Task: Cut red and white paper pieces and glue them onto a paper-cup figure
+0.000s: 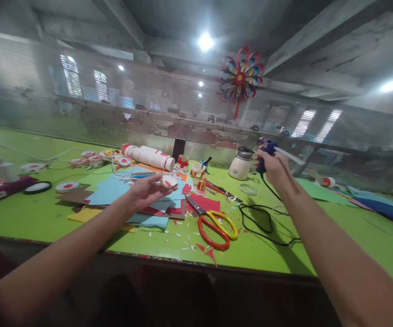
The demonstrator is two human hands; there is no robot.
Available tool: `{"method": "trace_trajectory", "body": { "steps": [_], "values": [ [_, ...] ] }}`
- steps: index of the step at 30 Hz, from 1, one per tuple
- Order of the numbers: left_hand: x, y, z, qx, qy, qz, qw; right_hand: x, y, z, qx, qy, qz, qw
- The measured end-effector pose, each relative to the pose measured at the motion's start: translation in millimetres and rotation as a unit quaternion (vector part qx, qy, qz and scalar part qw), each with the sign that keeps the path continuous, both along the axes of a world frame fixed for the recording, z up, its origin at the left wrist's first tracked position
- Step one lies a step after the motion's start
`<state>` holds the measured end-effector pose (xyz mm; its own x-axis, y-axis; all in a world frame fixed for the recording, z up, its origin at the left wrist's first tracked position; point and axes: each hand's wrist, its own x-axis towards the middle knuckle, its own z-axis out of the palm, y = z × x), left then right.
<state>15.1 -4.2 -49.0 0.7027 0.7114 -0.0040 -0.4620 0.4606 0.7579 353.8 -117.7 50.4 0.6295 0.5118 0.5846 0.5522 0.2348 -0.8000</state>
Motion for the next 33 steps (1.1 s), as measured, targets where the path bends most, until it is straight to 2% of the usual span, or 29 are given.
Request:
{"method": "trace_trajectory", "body": {
  "steps": [3, 4, 5, 8, 11, 16, 24, 33],
  "values": [
    [-0.3, 2.2, -1.7, -0.002, -0.002, 0.0, 1.0, -57.0, -2.3, -18.0, -0.045, 0.034, 0.143, 0.988],
    [-0.7, 2.7, -1.8, -0.003, -0.002, 0.004, 1.0, -75.8, -3.9, -24.8, -0.061, 0.062, 0.235, 0.968],
    [-1.0, 3.2, -1.8, -0.003, -0.001, 0.007, 1.0, -92.7, -5.4, -31.1, -0.082, 0.066, 0.276, 0.955],
    [-1.9, 5.2, -1.6, -0.002, -0.009, 0.022, 1.0, -127.2, -7.0, -45.2, -0.141, 0.039, 0.33, 0.933],
    [-1.6, 8.1, -1.7, -0.005, -0.008, 0.045, 0.999, -138.6, -4.7, -53.5, -0.198, -0.057, 0.331, 0.921],
    [0.2, 9.7, -1.7, -0.013, 0.009, 0.065, 0.998, -139.7, -3.3, -65.4, -0.229, -0.099, 0.313, 0.917],
    [2.9, 8.7, -7.2, 0.011, 0.078, 0.052, 0.996, -144.0, -6.6, -76.0, -0.211, -0.176, 0.279, 0.92],
    [3.9, 4.8, -9.9, 0.045, 0.108, 0.03, 0.993, -140.4, 0.4, -87.5, -0.237, -0.256, 0.268, 0.898]
  ]
}}
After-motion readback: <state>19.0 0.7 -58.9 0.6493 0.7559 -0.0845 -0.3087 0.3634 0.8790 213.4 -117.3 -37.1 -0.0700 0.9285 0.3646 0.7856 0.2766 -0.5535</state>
